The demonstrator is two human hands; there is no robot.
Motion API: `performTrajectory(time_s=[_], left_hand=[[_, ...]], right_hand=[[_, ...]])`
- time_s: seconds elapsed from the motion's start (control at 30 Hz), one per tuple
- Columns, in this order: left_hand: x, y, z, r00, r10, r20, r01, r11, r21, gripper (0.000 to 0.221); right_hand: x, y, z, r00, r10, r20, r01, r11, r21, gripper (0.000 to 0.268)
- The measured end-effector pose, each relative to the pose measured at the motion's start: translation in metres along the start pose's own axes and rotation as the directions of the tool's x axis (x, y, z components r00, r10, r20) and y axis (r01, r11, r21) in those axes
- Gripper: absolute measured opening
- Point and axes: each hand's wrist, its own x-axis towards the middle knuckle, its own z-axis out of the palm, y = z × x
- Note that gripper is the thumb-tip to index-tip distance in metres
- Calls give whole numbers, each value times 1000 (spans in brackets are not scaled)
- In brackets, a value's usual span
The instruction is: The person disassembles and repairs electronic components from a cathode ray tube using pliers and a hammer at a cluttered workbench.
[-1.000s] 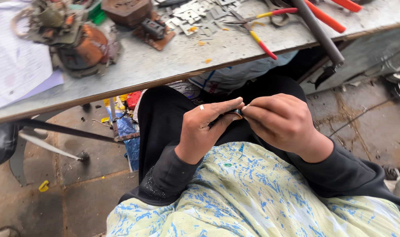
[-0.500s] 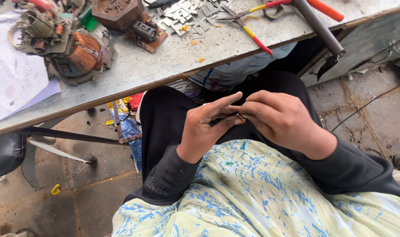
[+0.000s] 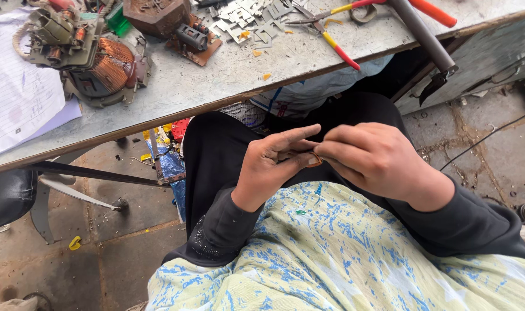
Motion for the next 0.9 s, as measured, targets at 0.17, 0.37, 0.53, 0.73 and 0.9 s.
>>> performTrajectory(time_s=[0.17, 0.37, 0.53, 0.73, 0.9], left_hand=[[-1, -3, 1, 1000, 0, -17, 1, 1000, 12, 48], [0, -4, -2, 1000, -11, -25, 8, 996, -93, 47], [2, 2, -3, 1000, -24, -14, 23, 998, -52, 47], [1, 0, -6, 999, -44, 6, 44, 996, -81, 46], [2, 2, 0, 998, -39, 41, 43, 995, -89, 46]], right_hand=[[2, 7, 2, 995, 89, 43, -93, 987, 129, 24], [5, 5, -12, 998, 55, 14, -56, 982, 183, 23], [7, 2, -9, 1000, 16, 14, -18, 993, 115, 20], [2, -2, 3, 1000, 28, 4, -29, 994, 101, 24], [1, 4, 7, 1000, 2, -21, 1, 993, 120, 27]])
